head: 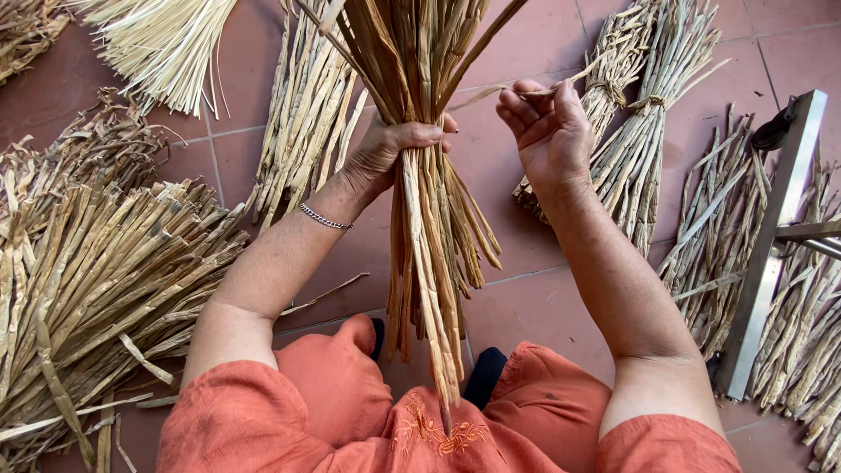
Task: The person gathers dried plant stems from the floor, aligns them into bundles, and ties them using strips of the same material. The person repeats this process, creating multiple tied bundles and placing them on the floor.
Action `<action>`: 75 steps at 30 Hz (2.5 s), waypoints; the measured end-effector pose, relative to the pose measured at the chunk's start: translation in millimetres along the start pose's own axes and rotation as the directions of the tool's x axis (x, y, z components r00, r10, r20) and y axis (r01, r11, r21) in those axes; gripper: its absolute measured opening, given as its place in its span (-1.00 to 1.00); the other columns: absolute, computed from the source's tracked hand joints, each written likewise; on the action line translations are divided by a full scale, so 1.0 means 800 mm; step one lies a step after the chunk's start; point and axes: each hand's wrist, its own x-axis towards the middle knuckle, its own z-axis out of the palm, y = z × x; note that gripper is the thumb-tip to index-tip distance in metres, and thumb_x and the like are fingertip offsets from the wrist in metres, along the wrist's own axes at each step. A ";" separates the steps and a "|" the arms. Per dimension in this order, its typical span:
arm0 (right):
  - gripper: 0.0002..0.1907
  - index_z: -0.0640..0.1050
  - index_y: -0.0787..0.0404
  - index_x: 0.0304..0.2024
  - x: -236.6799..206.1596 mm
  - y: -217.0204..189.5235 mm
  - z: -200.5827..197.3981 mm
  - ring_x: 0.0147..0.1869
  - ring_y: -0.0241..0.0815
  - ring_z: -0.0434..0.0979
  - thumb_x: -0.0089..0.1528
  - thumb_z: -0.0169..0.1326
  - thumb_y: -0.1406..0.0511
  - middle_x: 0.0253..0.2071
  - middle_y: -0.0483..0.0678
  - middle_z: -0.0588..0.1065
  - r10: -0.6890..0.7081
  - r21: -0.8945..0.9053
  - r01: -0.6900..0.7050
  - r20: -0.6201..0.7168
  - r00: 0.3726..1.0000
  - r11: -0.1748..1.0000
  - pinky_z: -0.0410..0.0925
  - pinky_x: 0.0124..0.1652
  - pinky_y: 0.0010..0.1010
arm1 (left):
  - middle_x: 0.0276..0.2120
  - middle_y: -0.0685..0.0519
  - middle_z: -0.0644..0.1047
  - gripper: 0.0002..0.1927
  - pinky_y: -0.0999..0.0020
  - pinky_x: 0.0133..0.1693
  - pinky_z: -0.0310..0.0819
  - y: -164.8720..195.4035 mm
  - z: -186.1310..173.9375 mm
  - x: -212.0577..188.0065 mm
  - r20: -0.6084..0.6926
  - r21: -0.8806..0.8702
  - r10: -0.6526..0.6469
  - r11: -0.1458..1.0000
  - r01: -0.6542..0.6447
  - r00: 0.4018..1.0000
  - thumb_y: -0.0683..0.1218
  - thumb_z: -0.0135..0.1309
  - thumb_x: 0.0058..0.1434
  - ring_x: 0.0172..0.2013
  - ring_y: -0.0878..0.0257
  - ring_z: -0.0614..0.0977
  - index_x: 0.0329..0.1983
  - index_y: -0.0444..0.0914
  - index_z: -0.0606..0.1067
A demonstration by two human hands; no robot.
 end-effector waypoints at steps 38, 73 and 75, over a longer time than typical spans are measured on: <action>-0.81 0.42 0.19 -0.21 -0.048 0.015 0.010 -0.44 -0.06 0.54 0.36 0.22 0.40 -0.42 -0.05 0.49 -0.116 -0.594 0.749 0.800 0.589 -0.293 0.38 -0.48 -0.22 | -0.04 -0.22 0.49 -0.49 -0.05 -0.02 0.53 -0.137 0.040 0.018 0.095 0.951 -0.003 0.294 -0.090 0.995 -0.07 0.20 0.01 -0.06 -0.25 0.58 0.05 -0.29 0.43; -0.32 0.56 0.35 0.18 -0.098 0.053 0.042 0.17 -0.05 0.60 0.08 0.46 0.20 0.07 0.12 0.61 -0.096 -0.437 0.222 0.291 0.952 0.872 0.48 0.21 -0.17 | -0.01 0.09 0.61 -0.72 0.48 0.07 0.52 -0.070 0.061 -0.024 -0.023 0.262 0.313 0.919 -0.296 0.950 -0.07 -0.04 0.64 -0.04 0.37 0.60 0.17 -0.37 0.52; -0.32 0.56 0.33 0.18 -0.103 0.042 0.048 0.18 -0.07 0.62 0.07 0.47 0.20 0.07 0.12 0.61 -0.115 -0.490 0.241 0.273 0.955 0.838 0.51 0.23 -0.19 | 0.00 0.11 0.61 -0.71 0.45 0.12 0.54 -0.058 0.071 -0.029 0.040 0.287 0.317 0.905 -0.315 0.948 -0.06 -0.05 0.65 -0.01 0.36 0.61 0.20 -0.36 0.50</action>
